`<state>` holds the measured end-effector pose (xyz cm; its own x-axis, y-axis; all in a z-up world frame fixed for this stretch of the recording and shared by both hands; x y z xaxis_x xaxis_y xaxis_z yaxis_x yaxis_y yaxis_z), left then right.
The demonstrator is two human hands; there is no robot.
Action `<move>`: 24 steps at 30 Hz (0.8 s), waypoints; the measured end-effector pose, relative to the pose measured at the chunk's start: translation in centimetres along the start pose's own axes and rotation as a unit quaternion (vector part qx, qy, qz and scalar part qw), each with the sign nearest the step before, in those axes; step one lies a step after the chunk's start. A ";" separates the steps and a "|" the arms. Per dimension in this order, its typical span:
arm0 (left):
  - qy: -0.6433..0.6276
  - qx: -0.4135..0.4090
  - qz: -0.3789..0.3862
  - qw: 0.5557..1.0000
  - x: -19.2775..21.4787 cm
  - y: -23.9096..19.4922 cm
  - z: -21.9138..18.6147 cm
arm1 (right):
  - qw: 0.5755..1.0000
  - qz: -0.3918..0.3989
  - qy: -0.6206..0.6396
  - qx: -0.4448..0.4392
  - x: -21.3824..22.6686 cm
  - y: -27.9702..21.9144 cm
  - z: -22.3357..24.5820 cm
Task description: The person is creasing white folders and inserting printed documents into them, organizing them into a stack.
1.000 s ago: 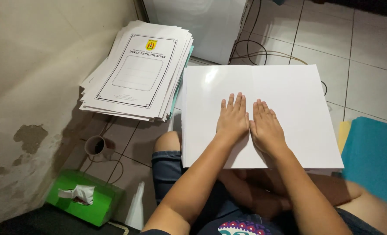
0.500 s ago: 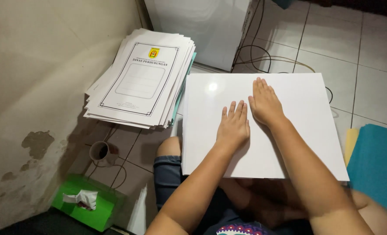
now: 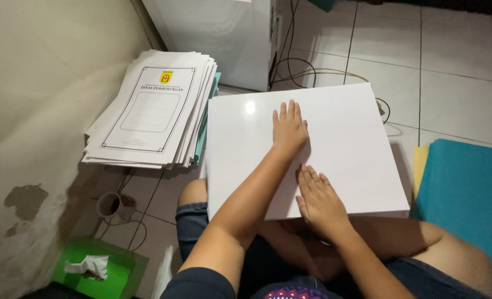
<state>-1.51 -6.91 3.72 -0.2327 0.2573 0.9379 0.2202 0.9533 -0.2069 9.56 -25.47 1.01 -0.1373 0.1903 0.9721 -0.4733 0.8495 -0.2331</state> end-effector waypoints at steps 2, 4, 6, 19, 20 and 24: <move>0.039 0.004 -0.015 0.999 -1.3 6.1 1.8 | 0.999 -0.007 0.043 0.017 0.7 -0.3 0.1; 0.040 0.010 0.000 0.999 -0.2 8.0 2.5 | 0.999 -0.009 0.045 0.013 0.7 -0.2 0.1; 0.040 0.020 0.009 0.999 0.6 8.4 2.6 | 0.999 -0.014 0.042 0.013 0.8 -0.1 -0.2; 0.040 -0.147 -0.071 0.986 -5.7 -22.0 0.8 | 0.997 -0.033 0.063 0.014 0.5 -0.6 0.1; 0.059 -0.182 -0.073 0.979 -6.0 -24.3 0.6 | 0.997 -0.046 0.060 0.009 0.3 -0.5 0.2; 0.075 -0.192 -0.094 0.974 -8.8 -24.8 2.0 | 0.997 -0.049 0.064 0.004 -0.6 0.4 0.0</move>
Point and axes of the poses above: each hand's wrist, its own y-axis towards the middle knuckle, its own x-axis out of the back of the hand, z = x × y, the point moved 3 cm from there along y, towards the middle knuckle, and after that the axes turned 14 degrees about z, right-handed, at the moved point
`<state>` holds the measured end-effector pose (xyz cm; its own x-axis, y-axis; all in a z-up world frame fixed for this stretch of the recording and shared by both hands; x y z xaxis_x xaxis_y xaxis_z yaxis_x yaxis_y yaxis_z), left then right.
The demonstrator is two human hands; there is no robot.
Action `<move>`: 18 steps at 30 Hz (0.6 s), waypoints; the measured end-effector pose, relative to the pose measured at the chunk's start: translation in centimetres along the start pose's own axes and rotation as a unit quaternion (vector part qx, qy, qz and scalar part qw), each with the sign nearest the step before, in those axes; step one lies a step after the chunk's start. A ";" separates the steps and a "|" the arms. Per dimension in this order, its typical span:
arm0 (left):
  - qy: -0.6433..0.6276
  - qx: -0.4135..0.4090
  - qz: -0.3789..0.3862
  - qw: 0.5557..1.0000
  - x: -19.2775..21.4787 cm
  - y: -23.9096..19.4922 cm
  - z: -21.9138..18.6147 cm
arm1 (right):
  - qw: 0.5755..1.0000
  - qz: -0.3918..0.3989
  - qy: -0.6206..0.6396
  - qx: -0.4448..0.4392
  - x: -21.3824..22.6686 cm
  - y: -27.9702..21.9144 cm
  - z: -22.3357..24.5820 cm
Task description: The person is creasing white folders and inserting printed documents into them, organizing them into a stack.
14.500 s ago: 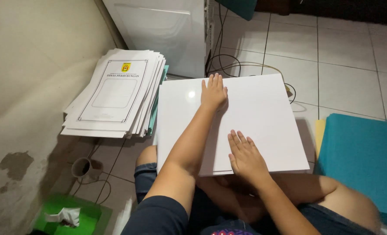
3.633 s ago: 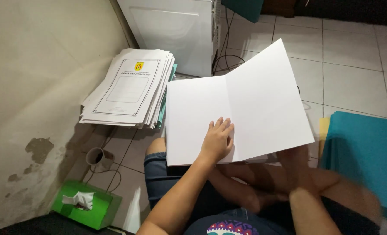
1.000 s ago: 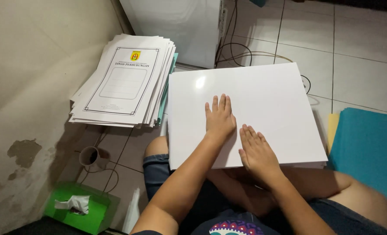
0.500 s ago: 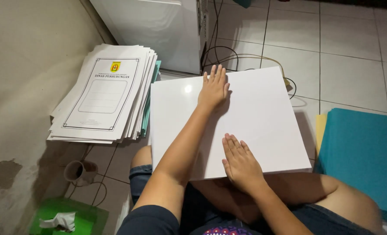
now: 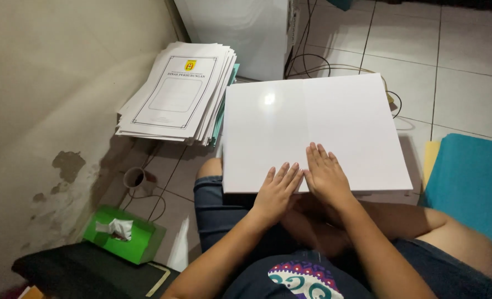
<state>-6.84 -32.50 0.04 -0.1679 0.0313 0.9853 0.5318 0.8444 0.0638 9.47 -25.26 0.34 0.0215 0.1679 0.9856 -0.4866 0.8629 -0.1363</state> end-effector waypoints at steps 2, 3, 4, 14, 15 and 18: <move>0.012 -0.002 -0.019 1.000 -1.6 0.3 0.6 | 0.998 0.033 0.019 -0.056 1.0 0.8 -0.2; 0.013 0.001 -0.025 1.000 -2.1 0.4 0.7 | 0.998 0.030 0.014 -0.052 1.6 1.2 -0.3; 0.010 0.000 -0.045 0.999 -2.6 0.5 0.8 | 0.995 0.033 0.020 -0.088 2.3 1.6 -0.6; -0.026 -0.018 -0.143 0.989 -1.0 -1.3 1.4 | 0.949 -0.267 0.160 -0.045 2.6 0.0 -1.6; -0.025 -0.015 -0.146 0.989 0.0 -1.7 1.9 | 0.950 -0.268 0.158 -0.041 1.8 0.1 -2.1; -0.046 0.047 -0.236 0.970 6.6 -3.6 3.1 | 0.905 -0.305 0.295 -0.027 -0.2 0.0 -4.1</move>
<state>-12.40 -33.71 5.78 -0.4496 -0.3264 0.8315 0.3001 0.8215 0.4848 13.06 -23.36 -0.24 0.7420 -0.1367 0.6563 -0.1841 0.8998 0.3957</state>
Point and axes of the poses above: each hand's wrist, its own y-axis towards the middle knuckle, its own x-axis out of the back of the hand, z = x × y, the point moved 3 cm from there along y, towards the middle knuckle, and after that the axes turned 14 degrees about z, right-handed, at the moved point
